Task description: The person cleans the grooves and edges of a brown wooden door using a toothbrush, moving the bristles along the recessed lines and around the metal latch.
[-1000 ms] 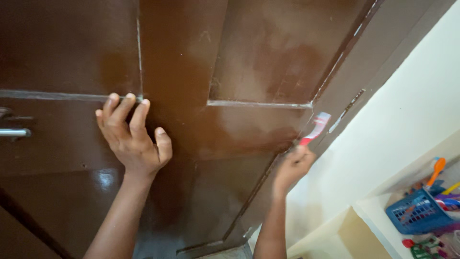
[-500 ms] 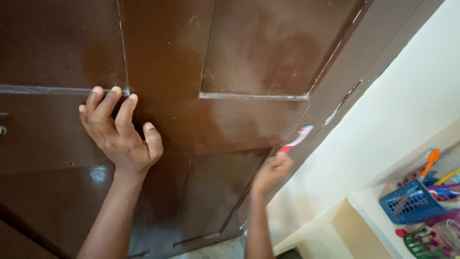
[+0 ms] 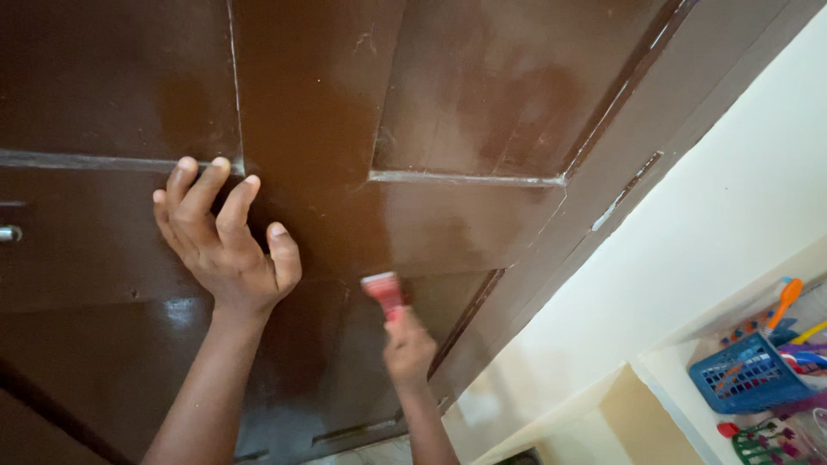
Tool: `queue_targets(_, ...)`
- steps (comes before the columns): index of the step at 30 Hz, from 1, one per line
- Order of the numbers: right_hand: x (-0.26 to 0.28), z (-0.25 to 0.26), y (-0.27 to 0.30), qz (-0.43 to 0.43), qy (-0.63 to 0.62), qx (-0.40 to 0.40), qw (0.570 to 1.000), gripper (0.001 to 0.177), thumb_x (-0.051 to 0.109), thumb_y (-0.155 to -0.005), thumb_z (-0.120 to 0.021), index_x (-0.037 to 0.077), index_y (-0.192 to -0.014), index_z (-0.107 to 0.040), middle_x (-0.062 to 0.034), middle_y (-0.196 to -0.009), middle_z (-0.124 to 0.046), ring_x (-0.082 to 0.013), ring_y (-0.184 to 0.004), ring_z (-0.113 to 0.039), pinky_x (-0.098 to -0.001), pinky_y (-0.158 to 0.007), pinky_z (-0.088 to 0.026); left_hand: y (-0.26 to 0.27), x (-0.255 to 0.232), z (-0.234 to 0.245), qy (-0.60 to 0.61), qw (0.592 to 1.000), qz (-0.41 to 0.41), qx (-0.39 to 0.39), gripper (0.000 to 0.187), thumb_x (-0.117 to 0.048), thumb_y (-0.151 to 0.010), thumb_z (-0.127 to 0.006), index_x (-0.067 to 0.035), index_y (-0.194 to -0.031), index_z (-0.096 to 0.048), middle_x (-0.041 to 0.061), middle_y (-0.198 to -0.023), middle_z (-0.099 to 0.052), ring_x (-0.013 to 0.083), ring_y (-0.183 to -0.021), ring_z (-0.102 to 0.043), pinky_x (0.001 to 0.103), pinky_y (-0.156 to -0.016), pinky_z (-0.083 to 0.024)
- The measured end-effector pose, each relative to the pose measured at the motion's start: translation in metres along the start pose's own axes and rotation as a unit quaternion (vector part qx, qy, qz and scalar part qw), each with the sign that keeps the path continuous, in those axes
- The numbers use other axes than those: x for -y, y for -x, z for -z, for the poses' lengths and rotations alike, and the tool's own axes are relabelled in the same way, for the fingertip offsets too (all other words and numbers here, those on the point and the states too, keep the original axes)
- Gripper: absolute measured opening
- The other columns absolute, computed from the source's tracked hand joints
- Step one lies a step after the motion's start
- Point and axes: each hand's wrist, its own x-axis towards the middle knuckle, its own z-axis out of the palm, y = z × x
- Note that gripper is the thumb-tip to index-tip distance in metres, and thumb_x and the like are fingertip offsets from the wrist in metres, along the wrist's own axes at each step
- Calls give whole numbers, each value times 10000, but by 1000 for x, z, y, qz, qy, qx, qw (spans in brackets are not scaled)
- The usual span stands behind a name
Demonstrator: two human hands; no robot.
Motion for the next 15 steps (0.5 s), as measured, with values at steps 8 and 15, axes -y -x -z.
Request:
queue_targets(8, 54, 30, -138, -178, 69, -83, 978, 233, 211, -1117, -574, 11, -997, -589, -112, -780, -549, -254, -677, -547, -383, -637, -458, 0, -1, -1, 10, 1000, 2, -11, 405, -299, -997, -475, -87, -1318, -602, 163, -1450, -520, 393, -1474, -427, 554, -1292, -186)
queue_targets(15, 106, 5, -137, 202, 41, 106, 973, 190, 255, -1045, -657, 78, -1010, -714, -94, -742, -636, -246, -633, -633, -391, -567, -498, 4, 1, 1, 7, 1000, 13, 13, 412, -332, -1044, -452, -94, -1351, -589, 165, -1478, -521, 377, -1518, -414, 564, -1316, -184)
